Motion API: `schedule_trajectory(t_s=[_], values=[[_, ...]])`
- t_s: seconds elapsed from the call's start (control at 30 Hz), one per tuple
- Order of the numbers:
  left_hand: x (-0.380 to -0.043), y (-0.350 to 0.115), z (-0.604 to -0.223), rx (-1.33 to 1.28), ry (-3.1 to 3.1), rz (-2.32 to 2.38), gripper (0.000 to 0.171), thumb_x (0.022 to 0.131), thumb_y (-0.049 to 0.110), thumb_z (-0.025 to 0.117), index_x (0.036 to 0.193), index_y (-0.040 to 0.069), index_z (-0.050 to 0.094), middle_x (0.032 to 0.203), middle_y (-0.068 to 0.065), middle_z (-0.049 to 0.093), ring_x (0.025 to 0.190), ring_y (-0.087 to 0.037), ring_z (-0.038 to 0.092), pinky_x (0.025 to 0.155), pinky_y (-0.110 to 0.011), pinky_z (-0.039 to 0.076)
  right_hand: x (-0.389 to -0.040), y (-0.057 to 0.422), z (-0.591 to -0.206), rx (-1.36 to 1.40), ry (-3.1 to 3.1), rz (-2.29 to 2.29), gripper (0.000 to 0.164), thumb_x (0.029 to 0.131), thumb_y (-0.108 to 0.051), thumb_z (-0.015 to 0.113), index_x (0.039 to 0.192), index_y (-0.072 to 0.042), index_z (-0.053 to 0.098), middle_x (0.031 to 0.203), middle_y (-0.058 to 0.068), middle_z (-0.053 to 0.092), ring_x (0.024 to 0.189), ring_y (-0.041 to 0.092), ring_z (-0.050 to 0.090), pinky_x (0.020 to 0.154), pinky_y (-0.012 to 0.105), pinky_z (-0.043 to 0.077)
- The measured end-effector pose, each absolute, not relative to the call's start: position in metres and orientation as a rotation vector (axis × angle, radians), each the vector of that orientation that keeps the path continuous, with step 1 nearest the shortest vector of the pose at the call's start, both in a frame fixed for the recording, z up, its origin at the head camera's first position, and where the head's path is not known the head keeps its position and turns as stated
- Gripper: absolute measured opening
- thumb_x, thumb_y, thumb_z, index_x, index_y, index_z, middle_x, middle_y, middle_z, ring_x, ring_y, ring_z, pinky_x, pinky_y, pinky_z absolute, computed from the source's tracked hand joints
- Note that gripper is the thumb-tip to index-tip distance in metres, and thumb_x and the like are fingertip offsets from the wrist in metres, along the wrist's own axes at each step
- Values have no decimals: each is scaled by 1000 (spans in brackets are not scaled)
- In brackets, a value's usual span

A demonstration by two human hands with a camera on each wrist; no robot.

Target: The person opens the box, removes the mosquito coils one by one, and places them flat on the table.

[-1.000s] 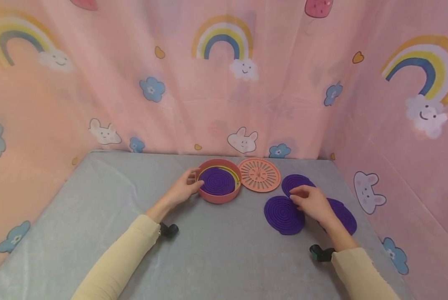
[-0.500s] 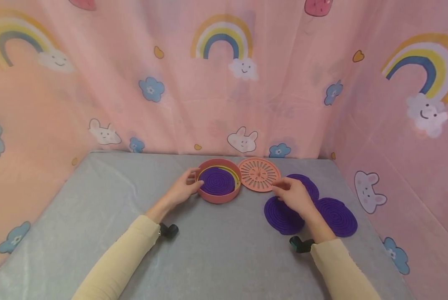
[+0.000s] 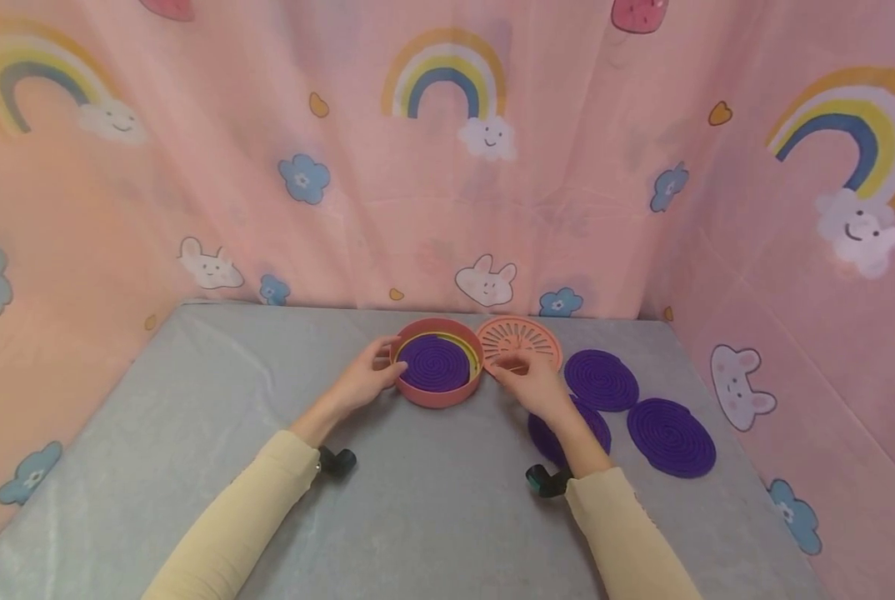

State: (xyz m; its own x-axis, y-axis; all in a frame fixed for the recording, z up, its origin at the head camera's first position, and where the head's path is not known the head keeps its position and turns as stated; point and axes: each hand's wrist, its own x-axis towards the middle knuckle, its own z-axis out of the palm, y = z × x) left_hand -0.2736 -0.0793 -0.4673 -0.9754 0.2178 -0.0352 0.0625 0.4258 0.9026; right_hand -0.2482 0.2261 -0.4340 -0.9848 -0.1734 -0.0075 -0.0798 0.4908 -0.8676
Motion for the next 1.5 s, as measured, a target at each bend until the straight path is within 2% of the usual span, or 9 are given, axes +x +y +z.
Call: schedule_trajectory(t_s=[0.27,0.47,0.5,0.6,0.87,1.1,1.2,1.33,1.5], values=[[-273,-80,-467,268,2525,1598,55,102,27,63,153,15,44,149,-18,48,134,-34,51,101,-47,51,-256,207,-448,-237,2641,-1554,38,101,-18,66,133,2,63,133,23,62,104,36,69,81,38,58],[-273,-80,-467,272,2522,1605,55,102,27,63,153,16,44,149,-18,48,135,-35,51,102,-49,50,-259,199,-456,-170,2642,-1577,40,100,-21,67,136,-4,62,139,20,58,124,35,59,94,45,53],[-273,-80,-467,268,2525,1602,55,102,28,63,153,16,44,149,-18,48,134,-34,51,102,-48,50,-259,198,-457,-155,2640,-1579,41,100,-22,67,137,-4,62,145,19,53,126,35,57,96,46,52],[-272,-79,-466,256,2525,1596,55,102,28,63,153,17,44,149,-17,48,134,-34,51,102,-48,50,-260,196,-460,-123,2631,-1612,42,99,-22,68,137,-4,61,149,20,50,130,34,54,99,45,50],[-272,-79,-464,238,2490,1598,56,101,27,65,152,16,45,149,-17,48,133,-34,51,101,-48,51,-259,192,-464,-107,2633,-1663,41,100,-19,68,136,-2,60,138,23,58,125,37,58,92,36,54],[-274,-84,-460,267,2561,1548,54,101,26,65,150,12,47,144,-19,52,128,-34,55,98,-48,52,-260,188,-465,-132,2635,-1677,41,98,-19,69,135,-3,62,135,22,59,123,37,59,93,42,54],[-275,-86,-457,288,2627,1476,53,100,25,66,148,9,49,142,-18,55,124,-32,59,96,-47,53,-260,188,-466,-142,2631,-1675,42,98,-20,70,136,-3,62,135,22,59,122,37,60,91,38,54],[-276,-84,-448,375,2747,1318,49,100,23,66,144,4,53,141,-19,56,122,-33,60,98,-46,52,-260,188,-467,-152,2632,-1686,42,99,-21,70,136,-2,62,135,22,59,122,37,60,89,36,55],[-278,-74,-429,495,2906,1097,45,100,22,66,138,-1,57,136,-20,59,124,-34,57,104,-48,47,-258,190,-465,-147,2636,-1687,42,98,-19,70,136,-2,62,134,22,59,121,38,60,91,42,55]])
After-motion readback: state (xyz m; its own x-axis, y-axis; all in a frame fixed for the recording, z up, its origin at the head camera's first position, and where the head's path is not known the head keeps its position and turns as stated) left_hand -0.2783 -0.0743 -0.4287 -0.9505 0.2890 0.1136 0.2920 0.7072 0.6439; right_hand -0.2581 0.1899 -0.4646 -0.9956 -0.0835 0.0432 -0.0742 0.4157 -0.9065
